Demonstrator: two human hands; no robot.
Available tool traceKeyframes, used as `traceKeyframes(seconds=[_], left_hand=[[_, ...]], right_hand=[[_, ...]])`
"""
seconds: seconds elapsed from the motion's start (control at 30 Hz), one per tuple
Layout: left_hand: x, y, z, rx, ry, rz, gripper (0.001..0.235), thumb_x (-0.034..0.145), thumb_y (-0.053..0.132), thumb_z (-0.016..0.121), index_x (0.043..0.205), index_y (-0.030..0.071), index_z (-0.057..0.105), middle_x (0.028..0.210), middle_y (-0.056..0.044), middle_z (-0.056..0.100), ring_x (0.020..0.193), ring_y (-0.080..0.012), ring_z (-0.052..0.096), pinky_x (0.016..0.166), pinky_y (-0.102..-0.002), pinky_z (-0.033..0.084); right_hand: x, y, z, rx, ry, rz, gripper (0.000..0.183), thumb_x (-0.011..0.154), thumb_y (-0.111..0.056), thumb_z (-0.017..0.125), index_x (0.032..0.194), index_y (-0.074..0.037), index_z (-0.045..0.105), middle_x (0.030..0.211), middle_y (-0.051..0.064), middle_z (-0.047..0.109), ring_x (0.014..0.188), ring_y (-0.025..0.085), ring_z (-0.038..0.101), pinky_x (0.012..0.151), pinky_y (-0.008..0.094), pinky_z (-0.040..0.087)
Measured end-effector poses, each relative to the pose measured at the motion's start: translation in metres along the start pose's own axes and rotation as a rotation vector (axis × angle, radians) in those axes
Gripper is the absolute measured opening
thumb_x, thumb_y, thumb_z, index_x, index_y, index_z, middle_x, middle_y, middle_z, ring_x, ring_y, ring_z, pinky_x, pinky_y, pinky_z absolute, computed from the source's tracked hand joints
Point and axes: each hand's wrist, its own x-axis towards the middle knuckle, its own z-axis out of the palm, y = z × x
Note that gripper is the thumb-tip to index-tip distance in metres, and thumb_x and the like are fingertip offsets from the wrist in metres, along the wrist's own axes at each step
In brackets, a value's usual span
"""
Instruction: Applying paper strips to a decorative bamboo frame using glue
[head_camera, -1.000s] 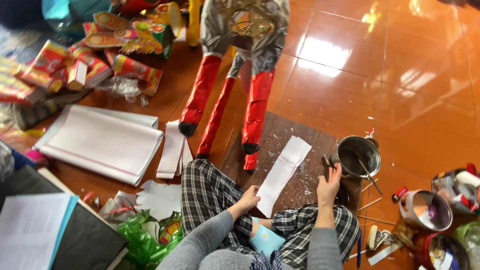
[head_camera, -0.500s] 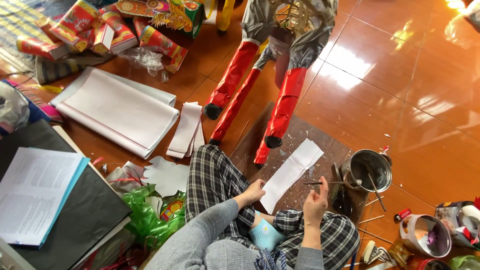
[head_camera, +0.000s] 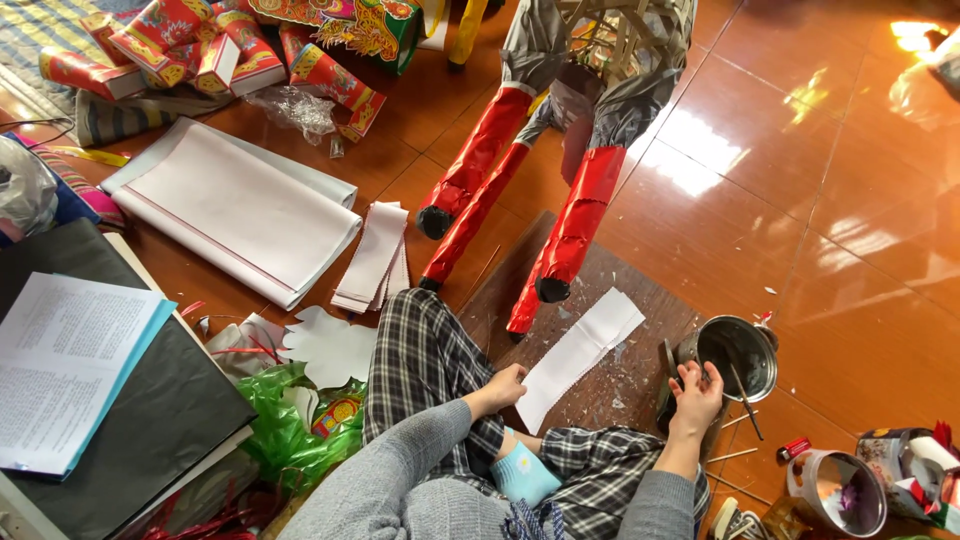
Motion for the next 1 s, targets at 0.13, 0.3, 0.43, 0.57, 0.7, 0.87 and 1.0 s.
traceKeyframes(seconds=[0.13, 0.3, 0.43, 0.57, 0.7, 0.87, 1.0], left_hand=[[-0.004, 0.005, -0.001, -0.006, -0.008, -0.034, 0.045, 0.082, 0.008, 0.052, 0.127, 0.012, 0.054, 0.115, -0.010, 0.062, 0.086, -0.0205, 0.061, 0.069, -0.033, 0.048], [-0.001, 0.002, -0.001, 0.005, -0.007, -0.033, 0.040, 0.083, 0.008, 0.054, 0.123, 0.014, 0.054, 0.113, -0.010, 0.061, 0.082, -0.0204, 0.059, 0.065, -0.034, 0.046], [-0.007, 0.007, -0.003, -0.025, -0.020, -0.046, 0.049, 0.082, 0.007, 0.052, 0.130, 0.015, 0.050, 0.111, -0.012, 0.062, 0.077, -0.0200, 0.059, 0.062, -0.033, 0.046], [0.000, 0.001, 0.001, -0.016, -0.011, -0.038, 0.051, 0.081, 0.006, 0.052, 0.132, 0.013, 0.050, 0.124, -0.012, 0.059, 0.094, -0.0221, 0.061, 0.074, -0.033, 0.049], [0.005, -0.004, 0.001, 0.016, -0.009, -0.003, 0.047, 0.081, 0.007, 0.054, 0.128, 0.012, 0.052, 0.125, -0.012, 0.058, 0.092, -0.0222, 0.062, 0.073, -0.034, 0.049], [0.002, -0.003, 0.002, -0.011, -0.001, 0.009, 0.043, 0.080, 0.007, 0.053, 0.123, 0.012, 0.055, 0.121, -0.011, 0.058, 0.092, -0.0216, 0.060, 0.072, -0.033, 0.049], [0.010, -0.008, 0.005, 0.027, 0.026, 0.046, 0.042, 0.077, 0.009, 0.054, 0.119, 0.013, 0.058, 0.118, -0.011, 0.062, 0.096, -0.0221, 0.061, 0.078, -0.033, 0.049]], right_hand=[[-0.005, 0.008, -0.003, 0.118, -0.022, 0.020, 0.043, 0.099, -0.004, 0.051, 0.140, -0.008, 0.039, 0.127, 0.012, 0.055, 0.106, 0.021, 0.062, 0.076, 0.034, 0.051], [-0.054, -0.041, 0.003, 0.270, -0.011, 0.056, 0.045, 0.096, 0.003, 0.036, 0.140, -0.006, 0.041, 0.139, 0.016, 0.050, 0.116, 0.023, 0.057, 0.086, 0.036, 0.051], [-0.078, -0.042, -0.003, 0.419, -0.121, 0.036, 0.034, 0.103, -0.018, 0.032, 0.130, -0.009, 0.050, 0.122, 0.012, 0.060, 0.110, 0.024, 0.060, 0.089, 0.033, 0.051], [-0.078, -0.017, -0.015, 0.448, -0.050, 0.116, 0.033, 0.105, -0.042, 0.054, 0.109, -0.010, 0.058, 0.097, 0.011, 0.067, 0.089, 0.024, 0.068, 0.076, 0.032, 0.058], [-0.045, 0.037, -0.027, 0.413, 0.040, 0.205, 0.008, 0.094, -0.013, 0.066, 0.099, -0.018, 0.062, 0.087, 0.004, 0.068, 0.075, 0.015, 0.067, 0.061, 0.024, 0.052], [-0.034, 0.041, -0.026, 0.388, 0.077, 0.306, 0.058, 0.086, 0.004, 0.042, 0.140, -0.016, 0.038, 0.070, 0.005, 0.044, 0.049, 0.009, 0.037, 0.041, 0.021, 0.023], [-0.037, 0.034, -0.022, 0.408, 0.093, 0.309, 0.043, 0.085, 0.002, 0.036, 0.125, -0.013, 0.043, 0.063, 0.003, 0.036, 0.042, 0.007, 0.026, 0.039, 0.023, 0.016]])
